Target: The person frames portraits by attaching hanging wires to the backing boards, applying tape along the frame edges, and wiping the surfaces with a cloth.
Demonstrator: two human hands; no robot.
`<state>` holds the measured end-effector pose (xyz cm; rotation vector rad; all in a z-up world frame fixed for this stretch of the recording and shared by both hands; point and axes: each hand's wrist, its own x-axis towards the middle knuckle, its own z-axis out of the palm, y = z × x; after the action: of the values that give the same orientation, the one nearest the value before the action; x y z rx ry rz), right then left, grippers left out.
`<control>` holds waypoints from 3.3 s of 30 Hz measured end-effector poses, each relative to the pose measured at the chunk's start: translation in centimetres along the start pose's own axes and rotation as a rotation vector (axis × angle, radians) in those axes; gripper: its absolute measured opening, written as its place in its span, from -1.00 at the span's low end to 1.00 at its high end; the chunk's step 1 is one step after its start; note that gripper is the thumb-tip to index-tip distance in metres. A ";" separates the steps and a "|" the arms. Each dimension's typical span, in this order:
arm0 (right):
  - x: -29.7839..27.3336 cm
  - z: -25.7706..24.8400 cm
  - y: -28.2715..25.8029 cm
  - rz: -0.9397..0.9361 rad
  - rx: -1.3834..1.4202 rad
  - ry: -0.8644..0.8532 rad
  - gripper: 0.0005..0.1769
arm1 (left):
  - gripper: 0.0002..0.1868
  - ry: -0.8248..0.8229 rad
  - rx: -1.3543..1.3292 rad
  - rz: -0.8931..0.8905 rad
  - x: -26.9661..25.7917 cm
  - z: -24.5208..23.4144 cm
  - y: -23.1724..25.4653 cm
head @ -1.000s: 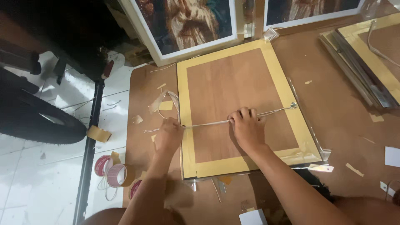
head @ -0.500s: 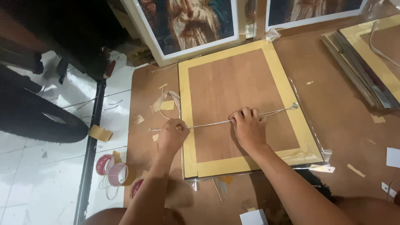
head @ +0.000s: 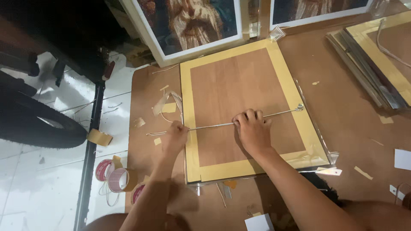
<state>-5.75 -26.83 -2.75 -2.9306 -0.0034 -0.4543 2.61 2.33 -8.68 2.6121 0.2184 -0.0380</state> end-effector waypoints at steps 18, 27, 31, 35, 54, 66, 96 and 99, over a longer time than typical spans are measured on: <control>0.1 0.1 -0.1 0.011 -0.018 0.052 -0.91 | -0.94 0.054 0.350 0.191 -4.1 -7.7 6.0; 0.1 0.6 0.0 0.015 -0.007 0.070 -0.91 | -0.79 -0.049 0.297 -0.047 -4.7 -8.7 7.1; 0.3 -0.9 -0.4 0.022 -0.003 0.020 -0.95 | -0.81 -0.062 0.214 0.014 -4.8 -8.6 6.8; 0.0 0.2 0.0 0.002 0.006 0.080 -0.94 | -0.82 -0.096 0.107 -0.043 -2.6 -5.2 3.3; 0.4 -2.9 0.1 -0.152 0.213 0.031 -0.93 | -0.77 -0.037 -0.120 0.004 -0.1 -3.0 1.0; 0.2 -12.4 -3.1 -0.342 0.015 -0.676 0.12 | -0.19 -0.426 0.110 -0.046 -7.9 -9.7 4.6; -8.6 -6.4 0.5 -0.692 -0.012 -0.231 -0.42 | -0.55 -0.347 -0.191 -0.292 -5.1 -9.7 5.4; -8.6 -5.9 1.1 -0.678 0.032 -0.243 -0.42 | -0.54 -0.366 -0.102 -0.265 -6.8 -11.6 7.3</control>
<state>-15.74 -28.69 0.03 -2.8602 -1.0381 -0.1681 -3.09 0.89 5.45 2.4042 0.4191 -0.5748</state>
